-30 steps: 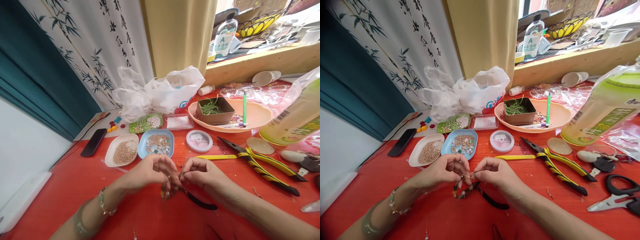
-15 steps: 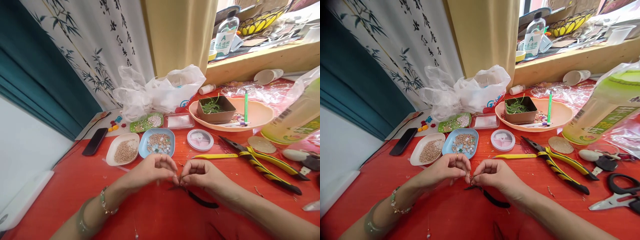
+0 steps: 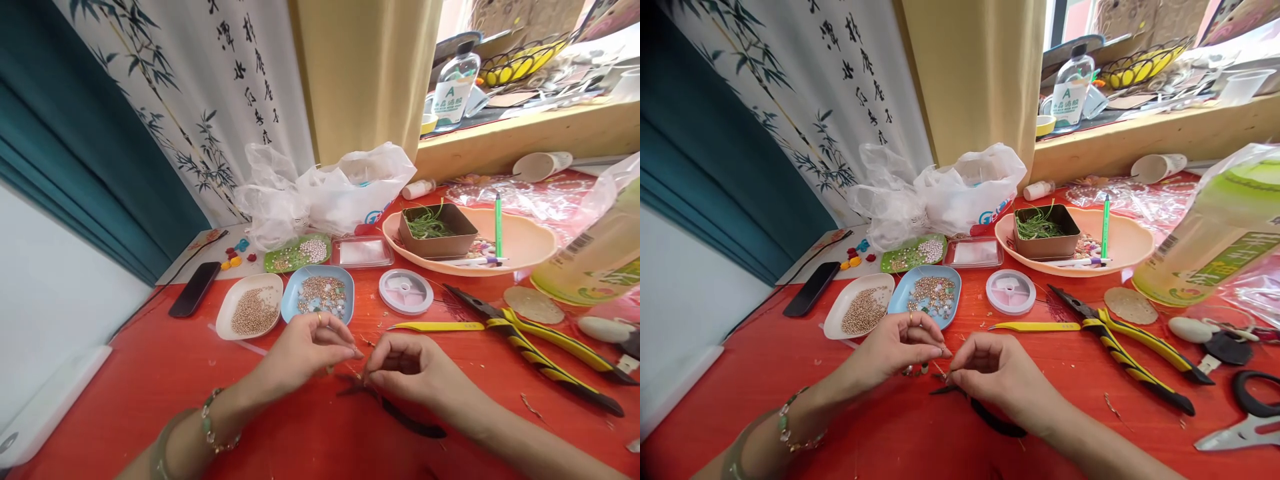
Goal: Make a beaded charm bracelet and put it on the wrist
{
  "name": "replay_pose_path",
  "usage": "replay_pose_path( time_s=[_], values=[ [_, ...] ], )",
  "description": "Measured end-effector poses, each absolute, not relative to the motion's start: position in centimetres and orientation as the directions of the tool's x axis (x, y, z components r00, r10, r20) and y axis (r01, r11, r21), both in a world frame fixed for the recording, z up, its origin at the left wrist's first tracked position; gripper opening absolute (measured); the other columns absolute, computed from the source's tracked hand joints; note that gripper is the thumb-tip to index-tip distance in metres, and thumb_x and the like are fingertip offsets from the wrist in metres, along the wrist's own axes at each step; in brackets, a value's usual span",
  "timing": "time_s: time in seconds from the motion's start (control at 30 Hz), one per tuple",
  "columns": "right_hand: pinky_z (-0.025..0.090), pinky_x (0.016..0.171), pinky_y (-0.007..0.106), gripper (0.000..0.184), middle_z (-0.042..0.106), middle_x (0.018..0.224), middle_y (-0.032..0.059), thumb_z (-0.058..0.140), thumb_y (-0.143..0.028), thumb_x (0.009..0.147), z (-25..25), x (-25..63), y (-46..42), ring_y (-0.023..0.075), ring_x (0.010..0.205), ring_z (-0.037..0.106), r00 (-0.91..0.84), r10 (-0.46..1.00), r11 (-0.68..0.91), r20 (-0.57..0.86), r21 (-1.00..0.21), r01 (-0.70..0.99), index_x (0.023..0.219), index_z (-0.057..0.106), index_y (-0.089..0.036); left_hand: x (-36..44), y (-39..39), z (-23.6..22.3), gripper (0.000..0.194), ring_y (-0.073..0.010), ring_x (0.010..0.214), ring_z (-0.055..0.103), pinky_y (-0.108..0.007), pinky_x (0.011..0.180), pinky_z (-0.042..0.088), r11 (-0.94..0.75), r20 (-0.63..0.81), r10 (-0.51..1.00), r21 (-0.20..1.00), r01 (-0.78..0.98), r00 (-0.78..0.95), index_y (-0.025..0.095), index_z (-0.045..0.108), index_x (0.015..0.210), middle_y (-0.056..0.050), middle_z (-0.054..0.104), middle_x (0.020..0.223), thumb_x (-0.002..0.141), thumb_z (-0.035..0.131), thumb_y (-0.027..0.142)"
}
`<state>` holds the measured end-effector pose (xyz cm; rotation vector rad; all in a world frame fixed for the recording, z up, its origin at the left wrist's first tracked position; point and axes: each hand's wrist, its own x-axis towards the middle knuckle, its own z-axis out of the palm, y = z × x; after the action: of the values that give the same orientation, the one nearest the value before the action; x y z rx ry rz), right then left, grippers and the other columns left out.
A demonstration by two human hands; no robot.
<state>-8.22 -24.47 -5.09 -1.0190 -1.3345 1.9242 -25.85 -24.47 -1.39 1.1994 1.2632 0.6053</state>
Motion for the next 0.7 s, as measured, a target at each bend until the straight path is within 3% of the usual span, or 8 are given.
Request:
replay_pose_path(
  time_s=[0.17,0.7],
  values=[
    [0.041,0.055,0.023,0.013,0.061,0.059,-0.0011,0.068,-0.026,0.061,-4.5,-8.1,-24.8,0.0094,0.055,0.053,-0.493,0.852,-0.227,-0.174,-0.973,-0.048,0.061,0.059,-0.016,-25.8,-24.7,-1.7,0.016,-0.0162,0.075,0.065,-0.029,0.072,0.047,0.310,-0.354,0.899,0.930,0.197,0.259,0.014,0.055,0.076,-0.007,0.070,0.078,0.066,0.066,0.019],
    [0.046,0.059,0.022,0.018,0.066,0.063,0.0009,0.073,-0.032,0.060,-4.9,-8.2,-24.9,0.0107,0.058,0.059,-0.479,0.855,-0.277,-0.200,-0.956,-0.096,0.063,0.065,-0.017,-25.3,-25.7,-1.8,0.011,-0.0160,0.074,0.064,-0.027,0.068,0.049,0.218,-0.288,0.933,0.929,0.298,0.217,0.014,0.057,0.078,-0.006,0.068,0.079,0.070,0.061,0.020]
  ],
)
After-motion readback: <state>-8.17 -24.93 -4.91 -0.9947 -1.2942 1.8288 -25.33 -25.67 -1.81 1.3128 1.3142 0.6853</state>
